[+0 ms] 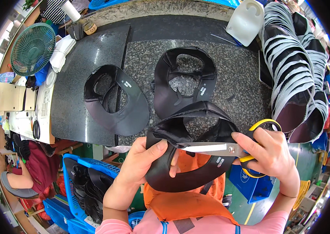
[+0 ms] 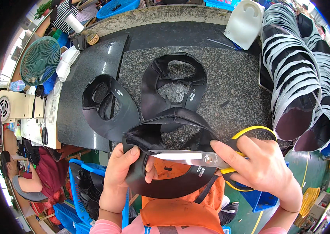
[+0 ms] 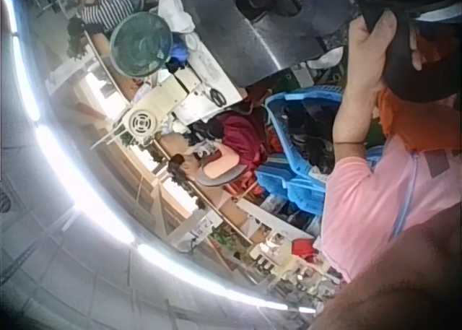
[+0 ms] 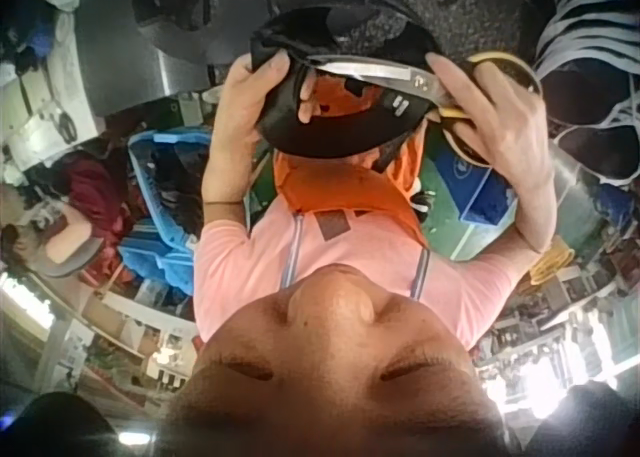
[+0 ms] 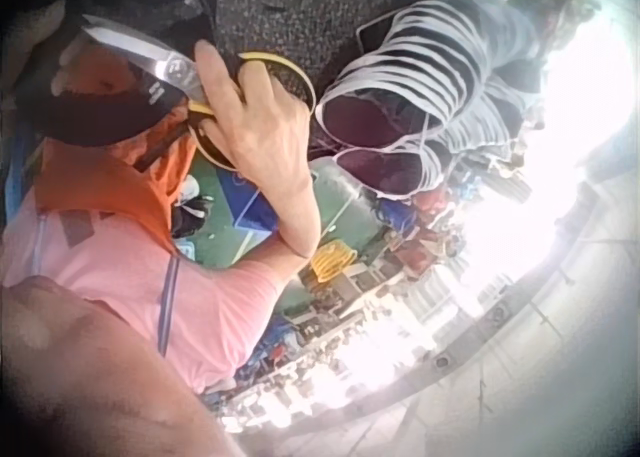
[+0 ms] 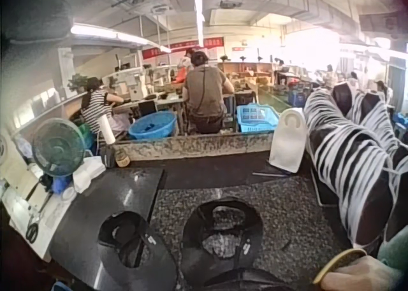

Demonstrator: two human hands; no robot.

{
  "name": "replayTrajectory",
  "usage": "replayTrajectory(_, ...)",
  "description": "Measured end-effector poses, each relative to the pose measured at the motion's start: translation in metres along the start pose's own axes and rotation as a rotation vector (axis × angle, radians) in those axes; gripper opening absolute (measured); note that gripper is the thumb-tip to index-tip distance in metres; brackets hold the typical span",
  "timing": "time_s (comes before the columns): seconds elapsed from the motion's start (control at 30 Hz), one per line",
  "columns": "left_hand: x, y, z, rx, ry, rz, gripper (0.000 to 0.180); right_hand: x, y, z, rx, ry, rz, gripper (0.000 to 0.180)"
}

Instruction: The person trims excess material from shoe upper pieces with scissors, places a stack of trimmed pieces into a plastic crate, and cuts the inner edges of another shoe upper piece using scissors.

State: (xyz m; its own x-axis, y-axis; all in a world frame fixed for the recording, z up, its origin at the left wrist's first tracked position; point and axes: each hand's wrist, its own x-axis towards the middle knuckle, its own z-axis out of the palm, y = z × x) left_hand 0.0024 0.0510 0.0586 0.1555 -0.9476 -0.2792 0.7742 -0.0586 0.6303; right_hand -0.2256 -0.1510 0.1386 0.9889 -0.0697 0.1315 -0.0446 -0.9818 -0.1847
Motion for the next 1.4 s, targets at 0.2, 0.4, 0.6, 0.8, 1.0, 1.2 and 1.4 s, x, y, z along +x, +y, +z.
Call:
replayTrajectory(0.2,0.001,-0.008,0.01,0.135,0.137,0.042,0.037,-0.003,-0.006,0.001,-0.075,0.001,0.035,0.069)
replayTrajectory(0.4,-0.001,-0.013,0.026,0.072,0.165,0.032,0.038,-0.001,-0.01,0.008,-0.128,0.049,0.054,0.067)
replayTrajectory(0.6,-0.01,-0.017,0.017,-0.078,-0.095,0.016,0.037,0.001,-0.005,0.018,-0.186,0.161,0.004,0.061)
replayTrajectory(0.8,-0.016,-0.022,0.017,0.03,-0.148,-0.015,0.039,0.0,0.003,0.029,-0.21,0.262,-0.068,0.058)
replayTrajectory(1.0,-0.016,-0.025,0.024,0.088,-0.177,-0.058,0.039,0.004,0.009,0.033,-0.214,0.33,-0.142,0.061)
replayTrajectory(1.2,-0.015,-0.025,0.03,0.028,-0.149,-0.101,0.041,-0.002,0.014,0.043,-0.119,0.314,-0.131,0.067)
replayTrajectory(1.4,0.0,-0.034,0.028,0.172,-0.137,-0.118,0.04,-0.003,0.001,0.076,0.636,0.434,0.484,0.052)
